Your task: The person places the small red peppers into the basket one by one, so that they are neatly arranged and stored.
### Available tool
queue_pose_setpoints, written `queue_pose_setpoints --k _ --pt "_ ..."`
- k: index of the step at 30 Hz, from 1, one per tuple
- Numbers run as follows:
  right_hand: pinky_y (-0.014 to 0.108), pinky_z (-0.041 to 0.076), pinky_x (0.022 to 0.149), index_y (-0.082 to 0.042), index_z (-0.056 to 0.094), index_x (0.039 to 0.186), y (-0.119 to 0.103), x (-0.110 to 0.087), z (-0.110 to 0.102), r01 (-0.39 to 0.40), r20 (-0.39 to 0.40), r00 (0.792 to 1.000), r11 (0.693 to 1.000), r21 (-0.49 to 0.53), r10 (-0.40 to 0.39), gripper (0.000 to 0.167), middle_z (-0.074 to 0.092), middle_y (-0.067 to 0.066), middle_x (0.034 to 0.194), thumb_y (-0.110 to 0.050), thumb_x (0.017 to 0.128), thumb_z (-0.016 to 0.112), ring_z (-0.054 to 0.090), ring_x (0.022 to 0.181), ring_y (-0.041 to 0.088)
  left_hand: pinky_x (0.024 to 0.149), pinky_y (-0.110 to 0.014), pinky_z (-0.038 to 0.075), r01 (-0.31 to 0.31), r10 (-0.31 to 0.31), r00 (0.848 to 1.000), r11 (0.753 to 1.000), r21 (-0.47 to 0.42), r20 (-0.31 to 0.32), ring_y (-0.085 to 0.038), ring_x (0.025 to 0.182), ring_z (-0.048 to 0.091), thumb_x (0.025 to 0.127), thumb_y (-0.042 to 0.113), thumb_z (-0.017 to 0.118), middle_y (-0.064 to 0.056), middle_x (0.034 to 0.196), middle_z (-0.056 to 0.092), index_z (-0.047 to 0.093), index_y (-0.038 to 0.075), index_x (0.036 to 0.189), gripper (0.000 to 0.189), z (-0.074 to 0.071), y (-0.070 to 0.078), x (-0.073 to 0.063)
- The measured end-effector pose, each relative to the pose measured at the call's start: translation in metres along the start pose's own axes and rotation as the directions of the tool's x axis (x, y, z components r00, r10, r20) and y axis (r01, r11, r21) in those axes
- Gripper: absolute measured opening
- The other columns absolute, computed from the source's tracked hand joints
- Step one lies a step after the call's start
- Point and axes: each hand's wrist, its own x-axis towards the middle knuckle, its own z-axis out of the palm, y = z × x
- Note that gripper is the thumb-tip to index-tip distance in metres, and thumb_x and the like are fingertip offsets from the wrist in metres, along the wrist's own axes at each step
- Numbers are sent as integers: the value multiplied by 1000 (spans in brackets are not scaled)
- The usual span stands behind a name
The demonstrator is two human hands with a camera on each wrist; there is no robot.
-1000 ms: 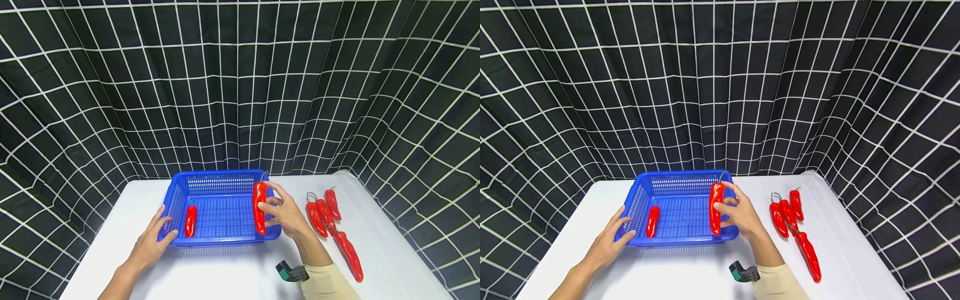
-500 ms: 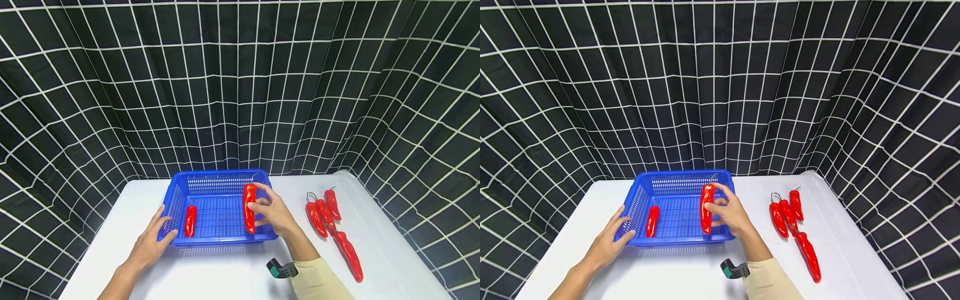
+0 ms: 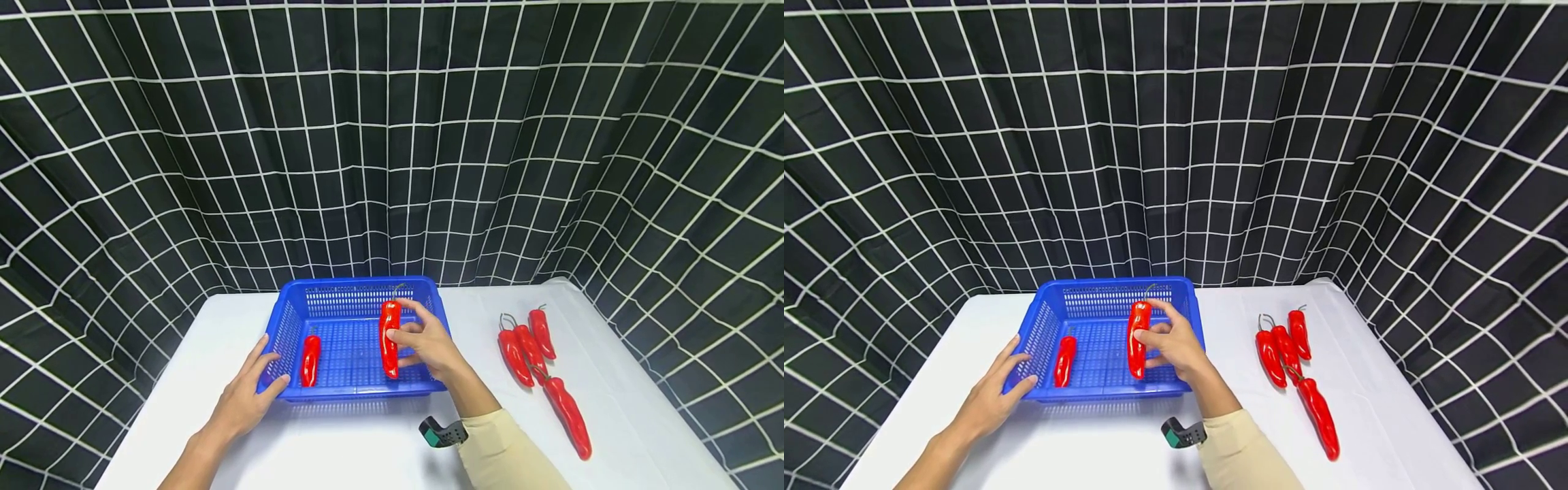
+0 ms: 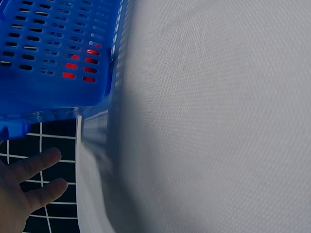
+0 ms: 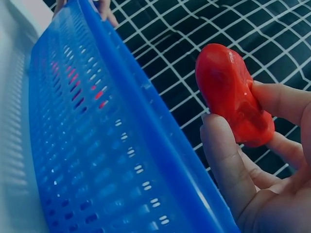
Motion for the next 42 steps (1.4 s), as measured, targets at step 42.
queue_pose_setpoints --k 42 --pt "60 51 70 -20 47 138 12 32 44 -111 31 993 994 -4 111 62 64 19 96 -6 84 74 68 75 32 93 -69 34 7 -7 1000 1000 0 0 -47 132 33 93 45 59 -6 158 20 56 11 130 51 1 1 -1"
